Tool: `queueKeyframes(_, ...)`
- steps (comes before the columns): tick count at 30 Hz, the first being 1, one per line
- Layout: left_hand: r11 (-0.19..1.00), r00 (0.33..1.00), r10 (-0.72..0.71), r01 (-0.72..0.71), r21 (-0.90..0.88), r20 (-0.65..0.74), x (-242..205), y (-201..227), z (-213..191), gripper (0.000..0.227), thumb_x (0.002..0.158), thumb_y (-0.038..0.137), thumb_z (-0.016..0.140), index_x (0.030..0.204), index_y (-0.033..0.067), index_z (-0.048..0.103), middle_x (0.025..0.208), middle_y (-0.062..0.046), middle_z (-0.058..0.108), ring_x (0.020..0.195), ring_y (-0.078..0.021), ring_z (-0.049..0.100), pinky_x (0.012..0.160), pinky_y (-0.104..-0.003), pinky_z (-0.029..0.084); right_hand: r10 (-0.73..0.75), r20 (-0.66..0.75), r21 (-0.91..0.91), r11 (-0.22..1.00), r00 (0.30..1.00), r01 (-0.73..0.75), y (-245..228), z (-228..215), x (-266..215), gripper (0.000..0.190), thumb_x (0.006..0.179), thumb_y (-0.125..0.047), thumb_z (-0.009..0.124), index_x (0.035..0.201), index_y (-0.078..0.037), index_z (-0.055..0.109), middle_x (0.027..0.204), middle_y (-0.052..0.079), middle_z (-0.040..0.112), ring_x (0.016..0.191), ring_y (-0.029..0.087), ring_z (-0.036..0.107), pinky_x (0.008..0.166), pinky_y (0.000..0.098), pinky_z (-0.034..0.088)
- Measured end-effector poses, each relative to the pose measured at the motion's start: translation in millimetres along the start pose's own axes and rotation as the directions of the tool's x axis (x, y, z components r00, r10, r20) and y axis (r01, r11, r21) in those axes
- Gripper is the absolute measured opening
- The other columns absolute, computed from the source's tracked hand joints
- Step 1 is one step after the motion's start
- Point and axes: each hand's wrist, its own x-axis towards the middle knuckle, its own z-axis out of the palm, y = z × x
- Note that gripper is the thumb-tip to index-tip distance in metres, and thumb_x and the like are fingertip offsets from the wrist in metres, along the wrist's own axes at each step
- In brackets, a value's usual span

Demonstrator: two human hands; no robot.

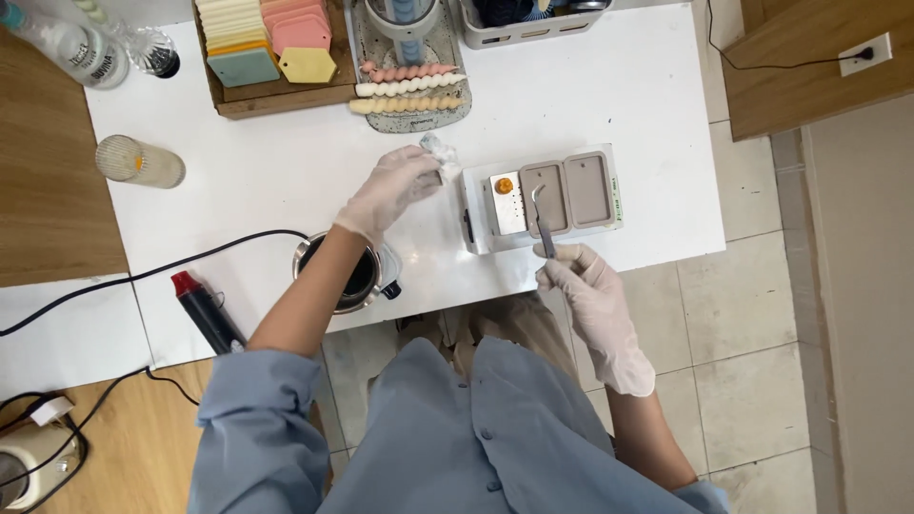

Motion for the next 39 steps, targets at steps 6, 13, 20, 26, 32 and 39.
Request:
queueKeyframes(6, 0.962, 0.987, 0.159, -0.152, -0.227, 0.014, -113, 11, 31, 0.035, 0.097, 0.012, 0.058, 0.129, -0.0002, 0.063, 0.116, -0.008, 0.071, 0.102, -0.0162, 0.069, 0.096, -0.032, 0.055, -0.318, 0.021, -0.442, 0.848, 0.948, 0.294, -20, 63, 7, 0.022, 0.100, -0.007, 0.064, 0.119, 0.002, 0.070, 0.087, 0.004, 0.065, 0.081, 0.010, 0.058, 0.075, 0.0243, 0.049)
queueKeyframes(13, 0.853, 0.962, 0.234, -0.274, -0.445, -0.144, -152, -28, 27, 0.034, 0.099, 0.007, 0.058, 0.129, -0.0087, 0.060, 0.115, -0.013, 0.068, 0.104, -0.0231, 0.069, 0.102, -0.040, 0.057, -0.530, 0.239, -0.696, 0.490, 0.813, 0.524, 9, 105, 1, 0.023, 0.097, -0.004, 0.068, 0.120, -0.002, 0.071, 0.089, 0.008, 0.069, 0.074, 0.013, 0.063, 0.069, 0.0274, 0.052)
queueKeyframes(20, 0.740, 0.945, 0.320, -0.294, -0.605, -0.068, -180, -42, 33, 0.030, 0.103, 0.006, 0.057, 0.132, -0.0025, 0.061, 0.119, -0.009, 0.070, 0.109, -0.0191, 0.069, 0.107, -0.040, 0.056, -0.571, 0.311, -0.717, 0.383, 0.760, 0.582, 20, 106, -6, 0.023, 0.096, -0.003, 0.070, 0.119, -0.001, 0.071, 0.086, 0.009, 0.067, 0.070, 0.014, 0.061, 0.065, 0.0291, 0.051)
queueKeyframes(26, 0.812, 0.939, 0.310, -0.341, -0.473, -0.147, -171, -55, 28, 0.030, 0.100, 0.006, 0.066, 0.129, -0.0021, 0.067, 0.113, -0.006, 0.074, 0.098, -0.0116, 0.066, 0.091, -0.028, 0.054, -0.310, 0.152, -0.688, 0.649, 0.938, 0.326, 15, 115, -21, 0.018, 0.097, -0.011, 0.068, 0.111, -0.002, 0.072, 0.073, 0.002, 0.062, 0.063, 0.006, 0.052, 0.058, 0.0237, 0.046)
queueKeyframes(32, 0.881, 0.881, 0.374, -0.436, -0.187, -0.290, -166, -52, 40, 0.019, 0.096, 0.008, 0.073, 0.113, -0.0009, 0.076, 0.094, -0.004, 0.074, 0.085, -0.0085, 0.065, 0.078, -0.023, 0.051, -0.189, 0.104, -0.672, 0.710, 0.976, 0.209, 24, 117, -27, 0.020, 0.095, -0.014, 0.065, 0.110, -0.003, 0.071, 0.063, -0.002, 0.057, 0.056, 0.003, 0.046, 0.052, 0.0225, 0.041)
queueKeyframes(39, 0.882, 0.855, 0.408, -0.460, -0.103, -0.320, -154, -62, 33, 0.017, 0.098, 0.014, 0.072, 0.102, -0.0025, 0.077, 0.091, -0.005, 0.076, 0.086, -0.0092, 0.066, 0.080, -0.024, 0.051, -0.127, 0.071, -0.661, 0.736, 0.989, 0.142, 23, 119, -23, 0.017, 0.096, -0.015, 0.063, 0.106, -0.003, 0.071, 0.061, -0.003, 0.052, 0.055, 0.003, 0.042, 0.050, 0.0236, 0.036)
